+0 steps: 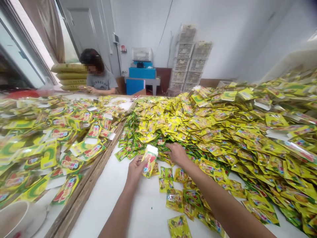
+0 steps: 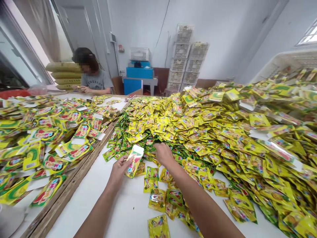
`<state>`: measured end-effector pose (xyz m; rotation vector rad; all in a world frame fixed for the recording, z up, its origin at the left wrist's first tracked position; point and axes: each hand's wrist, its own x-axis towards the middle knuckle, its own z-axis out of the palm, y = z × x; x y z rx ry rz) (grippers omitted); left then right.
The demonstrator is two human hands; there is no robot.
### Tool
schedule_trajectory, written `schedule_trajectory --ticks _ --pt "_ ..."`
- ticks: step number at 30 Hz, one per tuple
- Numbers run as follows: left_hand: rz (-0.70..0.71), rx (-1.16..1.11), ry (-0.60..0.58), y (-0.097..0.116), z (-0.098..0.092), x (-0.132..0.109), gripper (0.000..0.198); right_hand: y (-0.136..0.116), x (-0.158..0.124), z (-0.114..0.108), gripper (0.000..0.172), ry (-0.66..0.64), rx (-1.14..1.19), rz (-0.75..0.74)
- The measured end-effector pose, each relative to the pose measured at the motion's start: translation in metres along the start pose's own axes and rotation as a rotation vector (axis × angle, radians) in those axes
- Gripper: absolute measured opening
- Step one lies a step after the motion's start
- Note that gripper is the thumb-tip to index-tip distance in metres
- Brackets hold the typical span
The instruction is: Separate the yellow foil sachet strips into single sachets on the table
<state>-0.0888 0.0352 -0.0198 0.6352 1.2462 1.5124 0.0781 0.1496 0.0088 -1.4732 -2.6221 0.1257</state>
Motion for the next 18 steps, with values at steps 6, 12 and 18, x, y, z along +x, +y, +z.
schedule_trajectory --ticks 6,12,18 --pt "-0.03 0.027 -0.143 -0.002 0.003 -0.006 0.039 0.004 -0.057 0.008 0.034 0.211 0.444 0.105" --pt "-0.079 0.122 -0.147 0.004 0.01 -0.014 0.042 0.013 -0.087 0.013 0.041 0.225 0.823 0.344" --pt "-0.069 0.157 -0.171 0.0 0.009 -0.013 0.038 0.022 -0.087 0.02 0.016 0.346 0.567 0.092"
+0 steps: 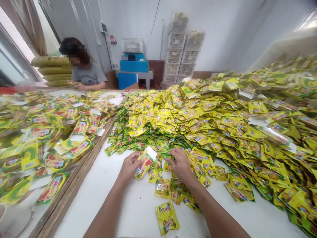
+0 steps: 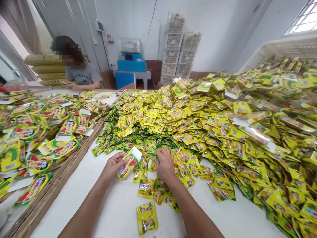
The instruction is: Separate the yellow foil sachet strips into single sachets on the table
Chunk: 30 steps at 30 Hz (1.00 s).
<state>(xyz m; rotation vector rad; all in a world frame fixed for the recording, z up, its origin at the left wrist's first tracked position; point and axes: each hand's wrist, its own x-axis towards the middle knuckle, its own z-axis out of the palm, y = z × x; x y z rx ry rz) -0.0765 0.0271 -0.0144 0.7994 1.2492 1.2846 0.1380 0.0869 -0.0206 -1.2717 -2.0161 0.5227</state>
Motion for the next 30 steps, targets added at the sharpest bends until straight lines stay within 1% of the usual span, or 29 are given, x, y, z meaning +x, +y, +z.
schedule_trajectory --ticks 2,4,5,8,10,13,16,20,22,25,27,30 --pt "-0.003 0.03 -0.003 -0.003 -0.001 0.001 0.037 -0.001 0.001 -0.003 0.016 0.061 0.003 -0.011" --pt "-0.009 0.068 0.005 -0.004 -0.001 0.001 0.036 -0.003 0.003 -0.009 0.021 0.109 0.081 0.061" --pt "-0.008 0.085 0.006 -0.005 0.0 0.001 0.036 -0.004 0.004 -0.013 0.024 0.111 0.144 0.109" --pt "-0.012 0.104 -0.005 -0.004 0.002 0.0 0.036 -0.007 0.006 -0.018 0.031 0.039 0.394 0.248" --pt "-0.023 0.099 -0.024 -0.003 0.004 0.0 0.036 -0.009 0.007 -0.017 0.036 0.001 0.548 0.315" --pt "-0.039 0.079 -0.059 -0.004 0.005 0.0 0.037 -0.012 0.006 -0.011 0.041 -0.023 0.672 0.382" --pt "-0.055 0.077 -0.064 -0.007 0.005 0.001 0.039 -0.013 0.004 -0.006 0.043 -0.042 0.685 0.418" --pt "-0.066 0.093 -0.045 -0.009 0.003 0.002 0.038 -0.008 0.003 -0.003 0.034 -0.055 0.495 0.418" --pt "-0.071 0.095 -0.037 -0.009 0.003 0.002 0.037 -0.007 0.003 -0.002 0.031 -0.047 0.451 0.402" --pt "-0.083 0.067 -0.06 -0.008 0.004 0.001 0.037 -0.01 0.004 -0.004 0.033 -0.032 0.581 0.383" --pt "-0.093 0.03 -0.112 -0.007 0.005 0.0 0.037 -0.014 0.004 -0.005 0.034 -0.092 0.667 0.36" --pt "-0.097 -0.02 -0.183 -0.006 0.005 -0.003 0.038 -0.019 0.003 -0.006 0.028 -0.294 0.673 0.343"
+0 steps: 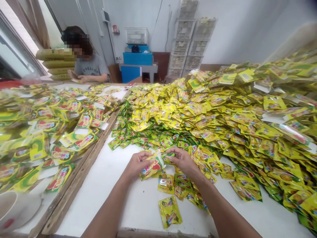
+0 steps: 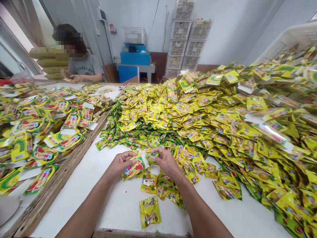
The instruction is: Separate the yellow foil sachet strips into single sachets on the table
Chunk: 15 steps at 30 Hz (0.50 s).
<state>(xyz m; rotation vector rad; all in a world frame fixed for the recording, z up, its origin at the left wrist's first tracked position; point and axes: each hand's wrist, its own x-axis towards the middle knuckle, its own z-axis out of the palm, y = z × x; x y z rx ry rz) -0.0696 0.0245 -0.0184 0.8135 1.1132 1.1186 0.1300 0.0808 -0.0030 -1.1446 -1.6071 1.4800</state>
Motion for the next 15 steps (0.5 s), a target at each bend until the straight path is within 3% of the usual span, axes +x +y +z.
schedule_trajectory --ticks 3,8,12,15 --pt "-0.008 -0.007 -0.012 0.0 -0.001 -0.001 0.038 -0.001 -0.001 -0.001 0.024 -0.041 -0.048 0.021" --pt "0.012 0.044 0.031 0.002 -0.003 0.0 0.038 -0.004 0.001 -0.002 0.028 0.165 0.086 -0.065" --pt "0.014 0.032 -0.081 0.0 -0.004 0.001 0.04 -0.003 0.002 0.01 0.026 0.053 0.042 -0.024" --pt "0.001 0.06 -0.102 -0.003 -0.005 0.001 0.041 -0.004 0.001 0.018 0.022 0.004 -0.051 -0.006"
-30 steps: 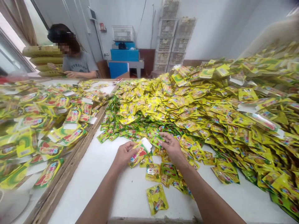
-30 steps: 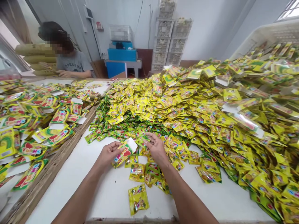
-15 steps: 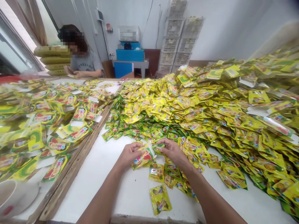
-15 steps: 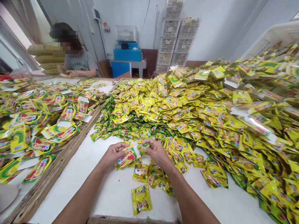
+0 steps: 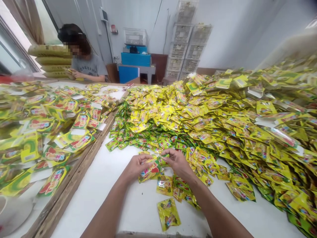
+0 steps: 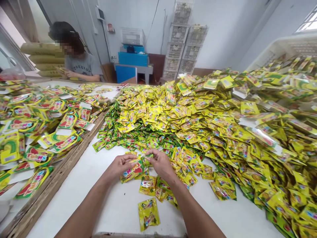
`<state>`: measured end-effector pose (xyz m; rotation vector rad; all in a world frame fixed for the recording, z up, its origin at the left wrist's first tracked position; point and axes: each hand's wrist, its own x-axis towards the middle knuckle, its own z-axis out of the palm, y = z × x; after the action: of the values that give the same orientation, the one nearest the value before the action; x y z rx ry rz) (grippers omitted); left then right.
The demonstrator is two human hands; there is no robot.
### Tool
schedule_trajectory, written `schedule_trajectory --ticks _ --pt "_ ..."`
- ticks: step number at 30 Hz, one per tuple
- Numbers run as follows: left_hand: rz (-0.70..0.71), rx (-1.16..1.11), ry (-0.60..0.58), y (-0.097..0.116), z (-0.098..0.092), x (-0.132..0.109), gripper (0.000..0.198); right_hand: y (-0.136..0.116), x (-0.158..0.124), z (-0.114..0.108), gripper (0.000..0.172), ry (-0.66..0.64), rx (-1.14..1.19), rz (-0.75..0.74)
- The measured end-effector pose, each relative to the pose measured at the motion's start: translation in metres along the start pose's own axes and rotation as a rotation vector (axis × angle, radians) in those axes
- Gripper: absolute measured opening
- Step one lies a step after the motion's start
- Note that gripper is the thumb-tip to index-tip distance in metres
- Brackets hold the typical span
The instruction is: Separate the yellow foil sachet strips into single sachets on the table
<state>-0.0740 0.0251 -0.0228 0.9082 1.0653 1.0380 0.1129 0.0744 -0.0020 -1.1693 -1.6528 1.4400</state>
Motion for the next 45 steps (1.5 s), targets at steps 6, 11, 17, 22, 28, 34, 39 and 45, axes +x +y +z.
schedule_trajectory --ticks 6,11,17,22,28,34,39,45 --pt "-0.039 -0.175 -0.035 0.001 0.001 -0.001 0.043 -0.002 0.0 0.007 0.024 -0.068 0.076 0.022" --pt "-0.033 -0.236 -0.03 0.003 0.003 -0.002 0.043 -0.001 0.009 0.016 0.02 0.04 -0.155 -0.081" --pt "0.024 -0.265 0.173 0.005 0.001 0.002 0.048 -0.011 0.043 -0.005 0.016 0.229 -0.571 -0.276" --pt "0.02 -0.279 0.278 0.01 -0.006 0.002 0.054 -0.013 0.067 -0.016 0.023 0.106 -1.102 -0.398" --pt "0.111 -0.318 0.432 0.013 -0.015 0.002 0.058 -0.011 0.068 0.008 0.012 -0.031 -1.15 -0.399" --pt "0.127 -0.344 0.388 0.016 -0.013 0.001 0.057 -0.005 0.066 0.0 0.028 0.147 -1.051 -0.338" --pt "0.086 -0.3 0.277 0.014 -0.007 0.0 0.054 -0.001 0.032 -0.014 0.031 0.296 -0.54 -0.241" --pt "-0.011 -0.167 0.106 0.006 0.001 -0.001 0.054 0.005 0.001 -0.01 0.031 0.225 -0.534 -0.368"
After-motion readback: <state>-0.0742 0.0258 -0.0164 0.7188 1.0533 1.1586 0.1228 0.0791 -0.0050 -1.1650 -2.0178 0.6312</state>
